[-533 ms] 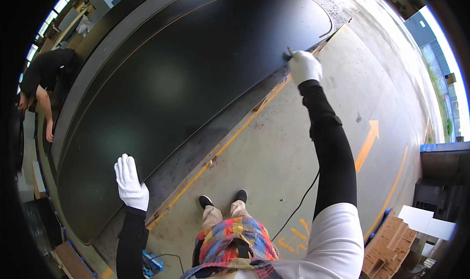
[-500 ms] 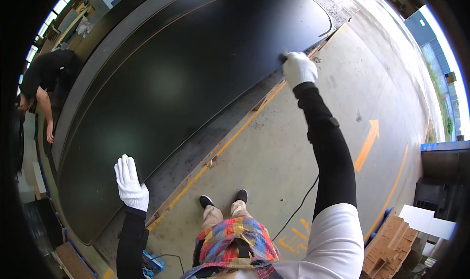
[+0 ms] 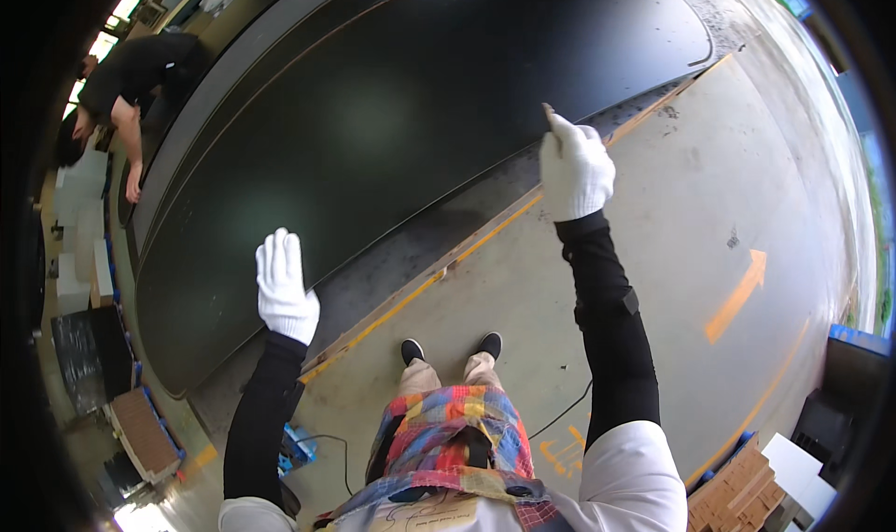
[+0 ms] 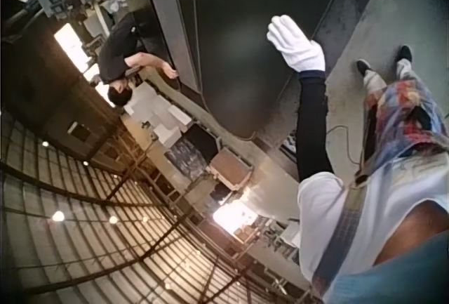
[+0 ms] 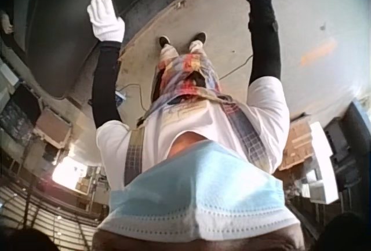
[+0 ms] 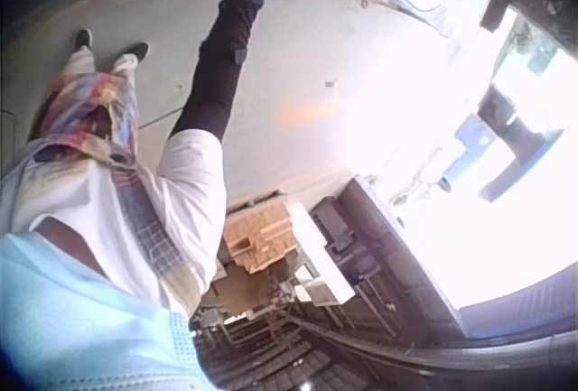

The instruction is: The recorder is applying a protective or decorative edging/strip to large black furniture panels in a factory setting.

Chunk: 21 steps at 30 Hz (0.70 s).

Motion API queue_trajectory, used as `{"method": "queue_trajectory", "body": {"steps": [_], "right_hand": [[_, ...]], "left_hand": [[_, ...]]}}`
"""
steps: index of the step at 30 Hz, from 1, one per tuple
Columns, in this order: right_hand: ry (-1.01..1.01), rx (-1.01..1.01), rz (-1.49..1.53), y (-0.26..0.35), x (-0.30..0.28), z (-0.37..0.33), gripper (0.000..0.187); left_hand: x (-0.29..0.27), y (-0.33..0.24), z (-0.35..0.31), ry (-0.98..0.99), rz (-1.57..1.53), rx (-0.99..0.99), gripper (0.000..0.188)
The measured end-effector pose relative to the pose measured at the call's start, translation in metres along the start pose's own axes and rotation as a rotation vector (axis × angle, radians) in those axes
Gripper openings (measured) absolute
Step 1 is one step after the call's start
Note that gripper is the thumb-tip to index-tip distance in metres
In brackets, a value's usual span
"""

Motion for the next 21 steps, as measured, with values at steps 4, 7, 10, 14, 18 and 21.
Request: {"method": "queue_trajectory", "body": {"steps": [4, 7, 10, 14, 18, 21], "right_hand": [[-0.067, -0.167, -0.175, 0.073, 0.02, -0.044, 0.008], [0.039, -0.189, 0.042, 0.152, 0.022, -0.096, 0.013], [0.144, -0.149, 0.183, 0.2, 0.029, -0.131, 0.014], [0.137, -0.216, -0.133, 0.216, 0.025, -0.117, 0.005], [0.068, 0.023, -0.224, 0.112, 0.011, -0.067, 0.019], [0.186, -0.146, -0.443, 0.137, 0.025, -0.079, 0.015]], "left_hand": [[0.004, 0.003, -0.003, 0.031, 0.032, 0.0, 0.076], [0.007, 0.005, -0.006, -0.009, 0.028, 0.027, 0.076], [0.01, 0.002, -0.001, -0.017, -0.035, 0.049, 0.074], [0.0, 0.018, -0.013, -0.019, -0.102, 0.178, 0.072], [-0.027, 0.055, -0.05, 0.163, -0.249, 0.343, 0.073], [-0.022, 0.124, -0.091, 0.263, -0.189, 0.23, 0.077]]}}
Point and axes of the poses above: each hand's wrist, its own z-axis towards the middle knuckle, its own x-axis out of the palm, y = z × x, the point moved 5 cm from there along z, towards the middle knuckle, and after that the axes turned 2 degrees about -z, right-handed, at the moved point
